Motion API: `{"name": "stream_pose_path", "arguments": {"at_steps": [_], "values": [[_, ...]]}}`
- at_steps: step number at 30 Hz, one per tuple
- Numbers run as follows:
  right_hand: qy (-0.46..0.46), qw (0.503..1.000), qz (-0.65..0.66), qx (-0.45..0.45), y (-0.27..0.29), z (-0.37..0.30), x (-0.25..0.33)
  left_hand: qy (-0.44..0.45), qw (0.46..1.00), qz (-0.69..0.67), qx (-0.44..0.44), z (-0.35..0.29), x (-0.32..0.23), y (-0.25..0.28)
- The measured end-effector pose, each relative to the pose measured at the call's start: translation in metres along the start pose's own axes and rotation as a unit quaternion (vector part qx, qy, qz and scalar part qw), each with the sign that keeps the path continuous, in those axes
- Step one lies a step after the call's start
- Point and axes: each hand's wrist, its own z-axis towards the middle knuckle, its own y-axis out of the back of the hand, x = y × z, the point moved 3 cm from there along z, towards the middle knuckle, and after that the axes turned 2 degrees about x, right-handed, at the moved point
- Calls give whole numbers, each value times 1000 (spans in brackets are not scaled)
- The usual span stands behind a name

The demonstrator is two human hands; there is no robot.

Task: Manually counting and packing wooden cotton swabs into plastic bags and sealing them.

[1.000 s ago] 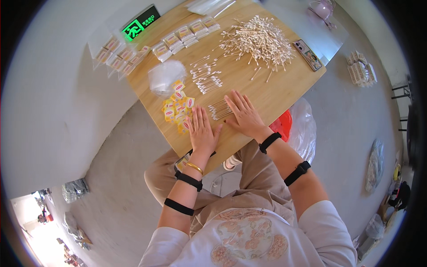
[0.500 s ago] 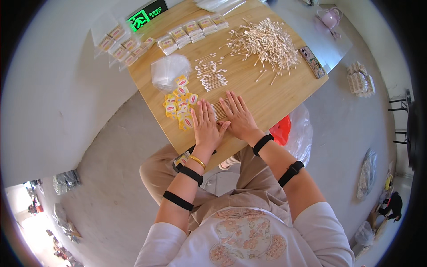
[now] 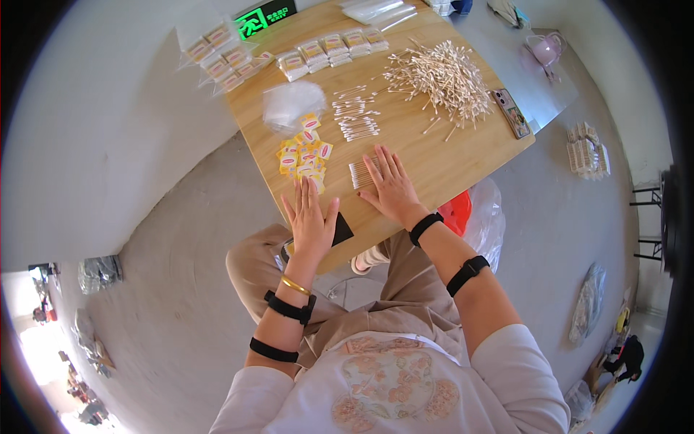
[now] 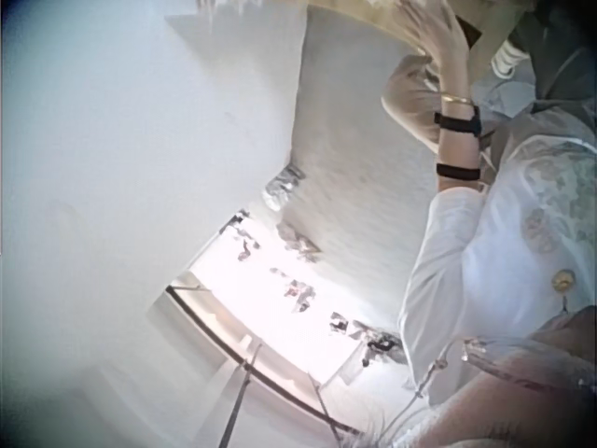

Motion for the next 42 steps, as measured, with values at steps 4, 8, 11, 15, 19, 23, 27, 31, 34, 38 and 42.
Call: {"name": "stream_pose_path", "arguments": {"at_steps": [4,8,11,15,19,23,27,31,34,38,42], "values": [[42,999,9,19,-4,-12,24,27,999,-33,-13,-40,12,8],[86,995,32,44,-6,-36,71,32,999,-9,-5,-73,24,9],[83,995,25,39,-9,-44,85,20,1000,20,-8,-83,23,8],[82,996,34,13,-12,-45,86,-4,998,51,-29,-85,22,4],[83,996,39,13,-12,-45,88,-21,999,33,-18,-76,24,0],[81,996,23,16,-13,-45,87,-31,999,16,-24,-69,26,-5],[78,997,20,15,-14,-44,86,-24,999,28,-23,-66,25,-4],[72,997,12,26,-14,-44,87,-28,999,29,-9,-67,23,-1],[70,997,14,33,-14,-44,87,-26,999,35,2,-67,24,-3],[68,997,11,36,-14,-44,87,-17,999,33,-6,-68,23,-3],[71,997,10,31,-14,-45,86,-21,999,27,-6,-71,20,0]]}}
